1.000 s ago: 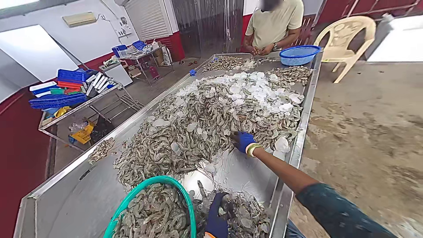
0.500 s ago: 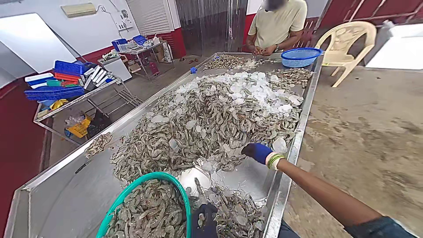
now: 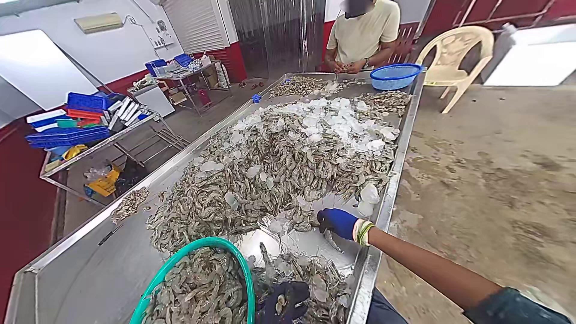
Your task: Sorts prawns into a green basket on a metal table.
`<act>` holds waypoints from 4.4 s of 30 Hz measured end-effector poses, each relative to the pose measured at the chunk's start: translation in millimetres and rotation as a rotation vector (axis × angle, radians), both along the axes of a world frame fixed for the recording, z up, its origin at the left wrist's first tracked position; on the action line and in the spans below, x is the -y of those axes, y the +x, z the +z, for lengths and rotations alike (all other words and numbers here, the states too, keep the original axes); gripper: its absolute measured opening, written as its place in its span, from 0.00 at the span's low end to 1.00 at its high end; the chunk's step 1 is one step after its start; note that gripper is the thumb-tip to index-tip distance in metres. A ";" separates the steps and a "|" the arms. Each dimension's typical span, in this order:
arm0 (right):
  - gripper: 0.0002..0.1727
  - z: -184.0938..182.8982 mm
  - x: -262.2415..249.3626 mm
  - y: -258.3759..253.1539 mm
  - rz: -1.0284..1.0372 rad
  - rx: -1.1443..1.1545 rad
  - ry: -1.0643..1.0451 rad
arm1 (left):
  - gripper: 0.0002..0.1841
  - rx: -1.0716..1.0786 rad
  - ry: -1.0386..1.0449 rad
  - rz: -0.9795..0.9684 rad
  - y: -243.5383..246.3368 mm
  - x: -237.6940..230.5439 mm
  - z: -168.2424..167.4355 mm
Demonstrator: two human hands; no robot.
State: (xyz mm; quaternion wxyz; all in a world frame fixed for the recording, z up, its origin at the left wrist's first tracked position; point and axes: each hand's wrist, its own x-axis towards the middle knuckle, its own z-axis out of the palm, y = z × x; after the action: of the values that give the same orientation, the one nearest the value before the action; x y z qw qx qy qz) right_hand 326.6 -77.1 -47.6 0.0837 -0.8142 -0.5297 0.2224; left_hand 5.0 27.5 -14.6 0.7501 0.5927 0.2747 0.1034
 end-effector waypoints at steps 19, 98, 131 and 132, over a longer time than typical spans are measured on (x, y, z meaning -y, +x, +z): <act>0.12 33.4 8.6 -145.8 0.032 0.186 -0.032 | 0.21 -0.648 0.598 -0.326 70.3 22.8 11.3; 0.15 29.6 -32.6 -30.0 -0.036 -0.252 -0.046 | 0.34 -0.016 0.068 -0.037 30.1 -27.7 -15.1; 0.20 8.6 17.9 -106.2 -0.131 -0.191 -0.236 | 0.22 -0.093 0.436 -0.035 31.3 -20.0 -9.4; 0.17 18.2 6.8 -99.0 -0.058 -0.179 -0.204 | 0.23 -0.099 0.443 -0.014 30.6 -18.4 -9.9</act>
State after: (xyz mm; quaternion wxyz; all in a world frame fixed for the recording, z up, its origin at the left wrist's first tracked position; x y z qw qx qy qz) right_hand 227.6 -83.9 -29.4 0.0537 -0.8105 -0.4709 0.3442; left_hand 35.6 45.9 -24.5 0.5879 0.7492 0.2776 0.1267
